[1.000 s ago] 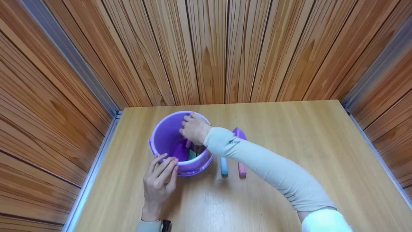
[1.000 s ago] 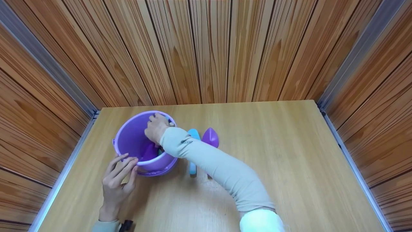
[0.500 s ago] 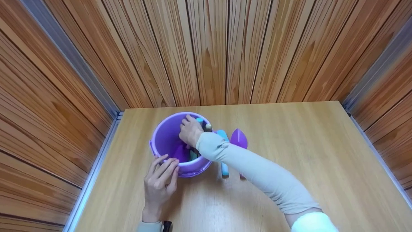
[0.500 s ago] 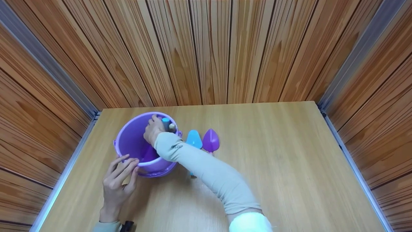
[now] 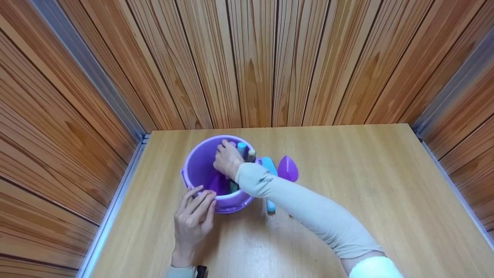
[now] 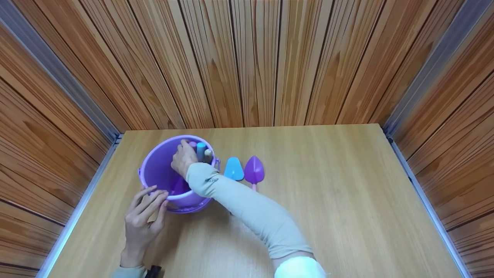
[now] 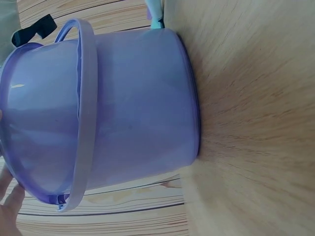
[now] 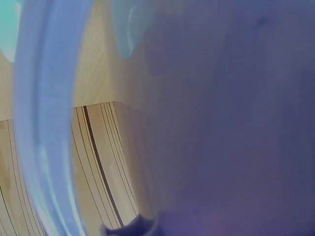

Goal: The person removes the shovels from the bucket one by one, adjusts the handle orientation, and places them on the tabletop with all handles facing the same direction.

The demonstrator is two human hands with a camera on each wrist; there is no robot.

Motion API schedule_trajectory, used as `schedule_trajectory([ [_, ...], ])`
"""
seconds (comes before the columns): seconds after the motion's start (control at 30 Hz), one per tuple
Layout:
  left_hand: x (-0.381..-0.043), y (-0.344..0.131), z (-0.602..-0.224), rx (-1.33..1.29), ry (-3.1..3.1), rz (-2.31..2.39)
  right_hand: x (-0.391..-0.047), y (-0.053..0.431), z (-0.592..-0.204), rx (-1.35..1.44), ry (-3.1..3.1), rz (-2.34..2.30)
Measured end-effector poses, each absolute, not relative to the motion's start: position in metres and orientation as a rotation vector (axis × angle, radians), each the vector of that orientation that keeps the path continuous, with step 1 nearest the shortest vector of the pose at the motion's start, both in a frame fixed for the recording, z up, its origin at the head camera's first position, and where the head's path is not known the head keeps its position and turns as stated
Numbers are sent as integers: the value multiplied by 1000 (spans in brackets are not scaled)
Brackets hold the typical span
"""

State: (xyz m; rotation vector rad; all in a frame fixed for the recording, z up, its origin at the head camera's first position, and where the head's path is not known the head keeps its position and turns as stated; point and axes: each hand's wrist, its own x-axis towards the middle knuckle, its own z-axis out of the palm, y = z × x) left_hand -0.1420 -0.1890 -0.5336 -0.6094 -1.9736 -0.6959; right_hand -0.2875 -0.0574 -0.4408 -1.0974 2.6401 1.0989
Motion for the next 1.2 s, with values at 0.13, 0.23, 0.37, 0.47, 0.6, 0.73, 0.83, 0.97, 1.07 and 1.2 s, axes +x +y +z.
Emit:
schedule_trajectory([
  [0.13,-143,-189,-533,-630,-1941,-685,-284,-57,-437,-1124,2669,1105],
  [0.23,-145,-188,-533,-657,-1906,-682,-282,-57,-431,-1144,2697,1117],
  [0.37,-146,-189,-532,-667,-1896,-687,-281,-54,-423,-1156,2730,1128],
  [0.47,-145,-189,-532,-658,-1910,-684,-280,-51,-417,-1164,2765,1127],
  [0.6,-145,-189,-532,-652,-1916,-679,-280,-44,-411,-1181,2846,1137],
  [0.73,-144,-188,-532,-653,-1911,-681,-280,-35,-406,-1206,2950,1143],
  [0.83,-144,-188,-532,-653,-1919,-681,-281,-27,-400,-1239,3028,1141],
  [0.97,-144,-189,-532,-647,-1936,-680,-281,-17,-392,-1273,3111,1125],
  [1.07,-144,-189,-532,-644,-1940,-680,-279,-9,-385,-1255,3158,1104],
  [1.2,-143,-189,-532,-636,-1944,-682,-275,2,-377,-1218,3207,1036],
])
